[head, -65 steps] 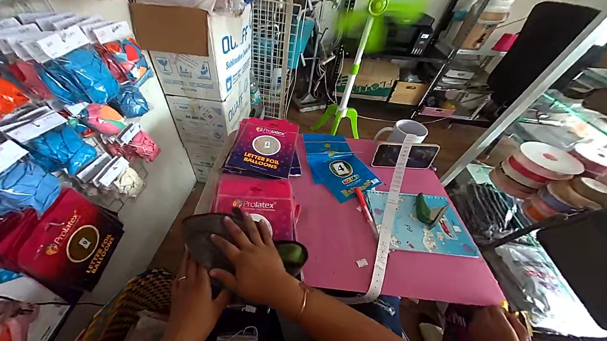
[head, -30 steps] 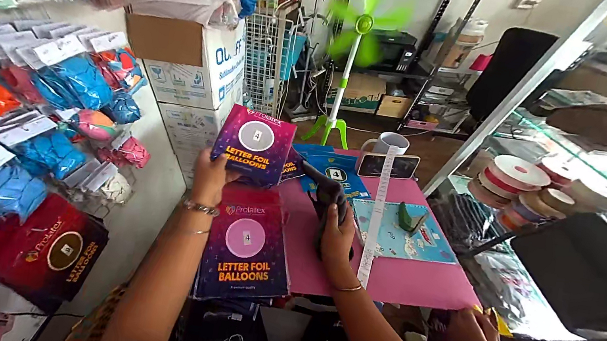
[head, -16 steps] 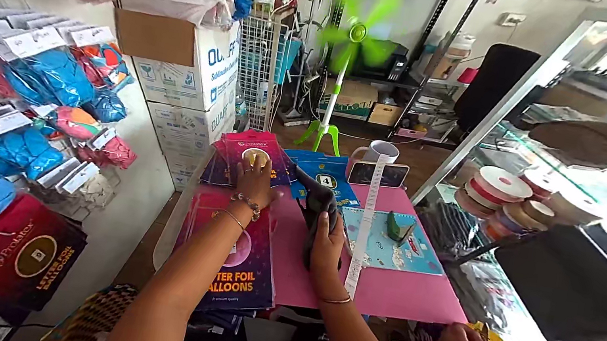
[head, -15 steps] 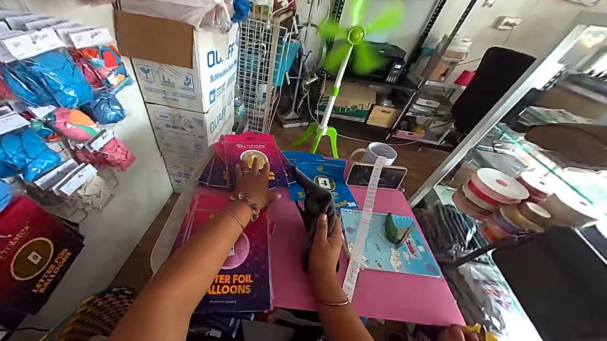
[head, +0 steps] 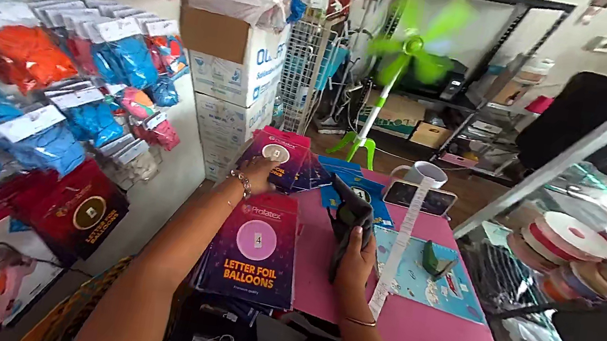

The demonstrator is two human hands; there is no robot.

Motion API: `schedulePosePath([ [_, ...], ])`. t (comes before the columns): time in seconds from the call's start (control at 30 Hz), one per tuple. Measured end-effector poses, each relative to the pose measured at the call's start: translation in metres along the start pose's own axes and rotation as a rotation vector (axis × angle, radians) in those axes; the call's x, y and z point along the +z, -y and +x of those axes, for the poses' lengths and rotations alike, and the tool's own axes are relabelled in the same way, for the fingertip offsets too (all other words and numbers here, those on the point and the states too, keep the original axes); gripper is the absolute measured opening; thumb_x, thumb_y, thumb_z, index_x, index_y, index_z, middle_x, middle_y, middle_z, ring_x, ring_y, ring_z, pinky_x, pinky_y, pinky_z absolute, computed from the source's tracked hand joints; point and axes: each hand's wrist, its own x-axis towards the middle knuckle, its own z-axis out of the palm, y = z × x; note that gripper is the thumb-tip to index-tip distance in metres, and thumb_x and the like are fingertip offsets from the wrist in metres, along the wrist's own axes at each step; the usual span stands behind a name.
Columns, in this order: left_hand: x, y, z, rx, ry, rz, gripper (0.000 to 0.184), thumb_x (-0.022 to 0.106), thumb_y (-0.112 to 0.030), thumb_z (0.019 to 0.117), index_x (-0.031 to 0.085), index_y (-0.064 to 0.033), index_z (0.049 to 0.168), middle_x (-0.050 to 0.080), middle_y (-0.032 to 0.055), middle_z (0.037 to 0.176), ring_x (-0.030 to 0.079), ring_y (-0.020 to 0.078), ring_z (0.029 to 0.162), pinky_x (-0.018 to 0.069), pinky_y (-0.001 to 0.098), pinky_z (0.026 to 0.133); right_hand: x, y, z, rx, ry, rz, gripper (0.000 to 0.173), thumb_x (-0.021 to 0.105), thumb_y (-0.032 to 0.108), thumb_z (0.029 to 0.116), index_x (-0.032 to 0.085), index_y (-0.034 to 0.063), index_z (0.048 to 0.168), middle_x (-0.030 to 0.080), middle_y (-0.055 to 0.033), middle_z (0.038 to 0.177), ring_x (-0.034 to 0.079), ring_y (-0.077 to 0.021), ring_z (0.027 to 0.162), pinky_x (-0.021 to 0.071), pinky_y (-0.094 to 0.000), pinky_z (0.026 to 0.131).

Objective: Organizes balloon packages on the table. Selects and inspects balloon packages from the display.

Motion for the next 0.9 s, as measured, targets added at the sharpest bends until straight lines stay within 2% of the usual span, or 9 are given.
schedulePosePath([
  [0.2, 0.004, -0.034, -0.171, 0.005, -0.014, 0.013, 0.067, 0.065, -0.042, 0.0983, 0.046, -0.0091, 0.154, 0.031, 0.0166, 0.166, 0.023, 0.0400, 0.155, 0.0169, 0.0639, 0.122, 0.001, 0.004, -0.006, -0.114, -0.023, -0.075, 0.044, 0.047, 0.016, 0.1065, 0.047, -0.0156, 0.136, 0.064, -0.0188, 0.118, 0.063, -0.0032, 0.103, 0.0503, -0.0184, 0.095],
  [0.27, 0.026, -0.042, -0.223, 0.022, -0.099, 0.046, 0.067, 0.069, -0.044, 0.0950, 0.053, -0.0071, 0.149, 0.036, 0.0192, 0.163, 0.029, 0.0420, 0.152, 0.0221, 0.0649, 0.121, 0.008, 0.021, -0.014, -0.239, 0.014, -0.118, 0.045, 0.049, 0.014, 0.1051, 0.047, -0.0182, 0.136, 0.063, -0.0233, 0.124, 0.063, -0.0050, 0.110, 0.0491, -0.0186, 0.099],
  [0.33, 0.055, -0.045, -0.253, 0.089, -0.239, 0.088, 0.068, 0.079, -0.043, 0.0860, 0.061, -0.0064, 0.141, 0.046, 0.0210, 0.156, 0.041, 0.0437, 0.146, 0.0302, 0.0670, 0.117, 0.019, 0.047, -0.028, -0.379, 0.140, -0.244, 0.039, 0.053, 0.014, 0.1024, 0.057, -0.0177, 0.124, 0.065, -0.0223, 0.120, 0.064, -0.0088, 0.110, 0.0506, -0.0214, 0.097],
  [0.4, 0.074, -0.046, -0.267, 0.097, -0.229, 0.123, 0.072, 0.079, -0.044, 0.0851, 0.058, -0.0105, 0.145, 0.044, 0.0196, 0.158, 0.040, 0.0420, 0.147, 0.0310, 0.0648, 0.117, 0.028, 0.069, -0.047, -0.517, 0.452, -0.467, 0.033, 0.057, 0.016, 0.0970, 0.069, -0.0091, 0.115, 0.064, -0.0259, 0.131, 0.060, -0.0314, 0.127, 0.0481, -0.0433, 0.107],
  [0.47, 0.087, -0.042, -0.269, 0.094, -0.243, 0.152, 0.069, 0.076, -0.045, 0.0869, 0.059, -0.0093, 0.143, 0.049, 0.0219, 0.153, 0.043, 0.0427, 0.145, 0.0315, 0.0635, 0.117, 0.042, 0.078, -0.071, -0.553, 0.832, -0.736, 0.040, 0.060, 0.030, 0.0967, 0.072, 0.0055, 0.126, 0.053, -0.0238, 0.149, 0.043, -0.0480, 0.142, 0.0357, -0.0650, 0.114],
  [0.5, 0.095, -0.039, -0.268, 0.101, -0.306, 0.178, 0.062, 0.077, -0.047, 0.0856, 0.068, -0.0067, 0.132, 0.059, 0.0224, 0.142, 0.051, 0.0430, 0.138, 0.0357, 0.0636, 0.115, 0.050, 0.073, -0.084, -0.554, 0.992, -0.843, 0.048, 0.057, 0.041, 0.0993, 0.067, 0.0118, 0.136, 0.048, -0.0215, 0.155, 0.036, -0.0507, 0.146, 0.0304, -0.0703, 0.115],
  [0.57, 0.105, -0.033, -0.266, 0.076, -0.358, 0.224, 0.059, 0.071, -0.052, 0.0876, 0.073, -0.0048, 0.122, 0.069, 0.0201, 0.129, 0.059, 0.0402, 0.130, 0.0381, 0.0599, 0.114, 0.064, 0.051, -0.105, -0.551, 1.177, -0.954, 0.062, 0.042, 0.061, 0.1017, 0.055, 0.0236, 0.150, 0.038, -0.0127, 0.164, 0.026, -0.0476, 0.152, 0.0212, -0.0714, 0.118],
  [0.73, 0.098, -0.023, -0.262, 0.038, -0.228, 0.158, 0.075, 0.064, -0.061, 0.0901, 0.062, -0.0033, 0.137, 0.056, 0.0207, 0.147, 0.043, 0.0395, 0.145, 0.0211, 0.0592, 0.123, 0.088, 0.030, -0.093, -0.560, 1.211, -0.978, 0.072, 0.028, 0.073, 0.0992, 0.051, 0.0307, 0.152, 0.030, -0.0066, 0.168, 0.017, -0.0431, 0.156, 0.0117, -0.0690, 0.121],
  [0.9, 0.113, -0.015, -0.261, 0.098, -0.393, 0.239, 0.073, 0.064, -0.066, 0.0868, 0.062, -0.0170, 0.141, 0.054, 0.0143, 0.151, 0.044, 0.0358, 0.145, 0.0323, 0.0580, 0.119, 0.113, 0.020, -0.066, -0.553, 1.134, -1.075, 0.068, 0.023, 0.067, 0.1025, 0.045, 0.0326, 0.156, 0.024, -0.0073, 0.170, 0.013, -0.0434, 0.156, 0.0079, -0.0679, 0.122],
])
